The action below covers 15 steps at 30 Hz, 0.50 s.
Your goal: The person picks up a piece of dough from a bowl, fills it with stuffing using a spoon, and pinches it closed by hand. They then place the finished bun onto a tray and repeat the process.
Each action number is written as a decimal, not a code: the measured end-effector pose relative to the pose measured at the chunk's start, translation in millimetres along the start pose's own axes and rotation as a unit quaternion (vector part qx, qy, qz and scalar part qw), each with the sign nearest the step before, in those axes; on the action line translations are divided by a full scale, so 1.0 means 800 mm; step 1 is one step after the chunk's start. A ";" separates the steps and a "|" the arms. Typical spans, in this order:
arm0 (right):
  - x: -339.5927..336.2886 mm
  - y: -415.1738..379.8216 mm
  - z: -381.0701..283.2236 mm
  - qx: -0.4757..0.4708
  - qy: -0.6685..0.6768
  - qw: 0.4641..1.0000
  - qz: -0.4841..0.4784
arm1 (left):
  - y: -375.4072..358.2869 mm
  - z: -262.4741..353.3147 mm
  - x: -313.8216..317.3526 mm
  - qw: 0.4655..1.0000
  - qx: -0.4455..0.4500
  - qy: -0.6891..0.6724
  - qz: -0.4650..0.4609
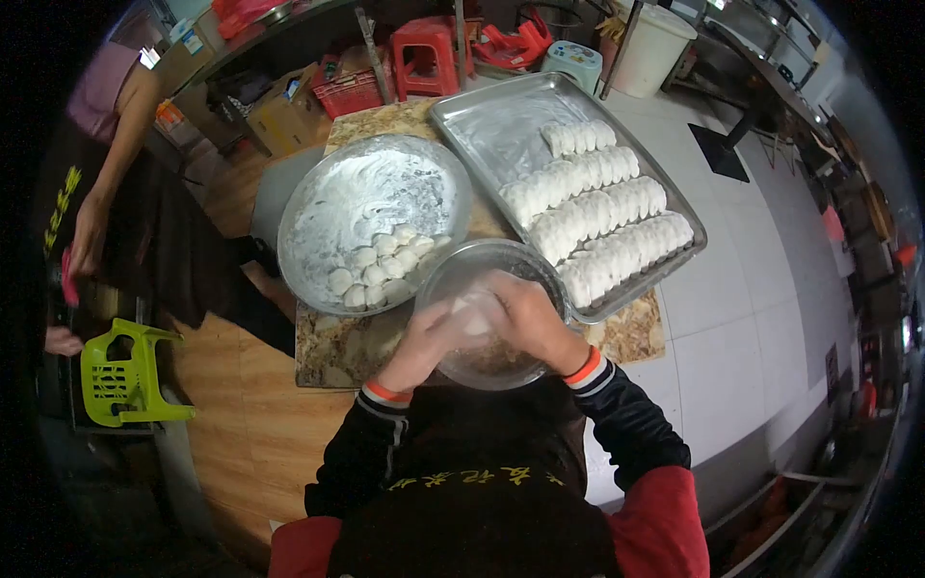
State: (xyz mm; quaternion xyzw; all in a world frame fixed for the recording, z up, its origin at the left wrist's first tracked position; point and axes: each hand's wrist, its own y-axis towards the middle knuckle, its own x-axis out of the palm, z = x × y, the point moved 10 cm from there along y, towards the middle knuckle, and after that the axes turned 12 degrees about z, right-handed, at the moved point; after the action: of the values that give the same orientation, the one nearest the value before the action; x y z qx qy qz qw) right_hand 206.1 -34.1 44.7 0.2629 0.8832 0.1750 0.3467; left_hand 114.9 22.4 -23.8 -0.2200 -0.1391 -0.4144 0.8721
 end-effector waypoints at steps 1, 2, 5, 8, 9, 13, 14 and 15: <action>0.001 0.002 -0.004 0.001 -0.007 1.000 -0.007 | 0.000 0.004 -0.002 0.996 0.022 0.082 0.001; 0.002 0.003 -0.006 0.001 -0.015 1.000 -0.014 | 0.000 0.009 -0.005 0.986 0.044 0.164 0.001; 0.016 -0.010 -0.004 -0.068 -0.068 0.994 -0.046 | 0.000 0.025 -0.001 0.937 0.071 0.342 0.006; 0.005 -0.003 0.009 -0.011 -0.001 1.000 -0.017 | 0.002 0.015 -0.001 0.987 0.047 0.154 0.019; 0.004 -0.001 0.003 -0.020 -0.009 1.000 -0.017 | 0.003 0.009 -0.003 0.999 0.032 0.031 0.023; 0.006 -0.004 -0.006 -0.068 -0.048 0.996 -0.032 | 0.011 0.007 -0.010 0.959 0.091 0.270 -0.003; 0.008 -0.008 -0.004 -0.083 -0.058 0.994 -0.041 | 0.013 0.005 -0.011 0.952 0.088 0.293 0.002; 0.003 -0.005 0.002 -0.056 -0.030 0.998 -0.028 | 0.014 0.005 -0.011 0.945 0.085 0.316 0.009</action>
State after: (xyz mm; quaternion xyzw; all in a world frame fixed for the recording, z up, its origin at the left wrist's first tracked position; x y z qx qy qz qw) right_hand 204.3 -35.6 39.9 0.2231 0.8685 0.2061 0.3917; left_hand 118.0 36.7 -27.0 -0.0035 0.1112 -0.4412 0.8905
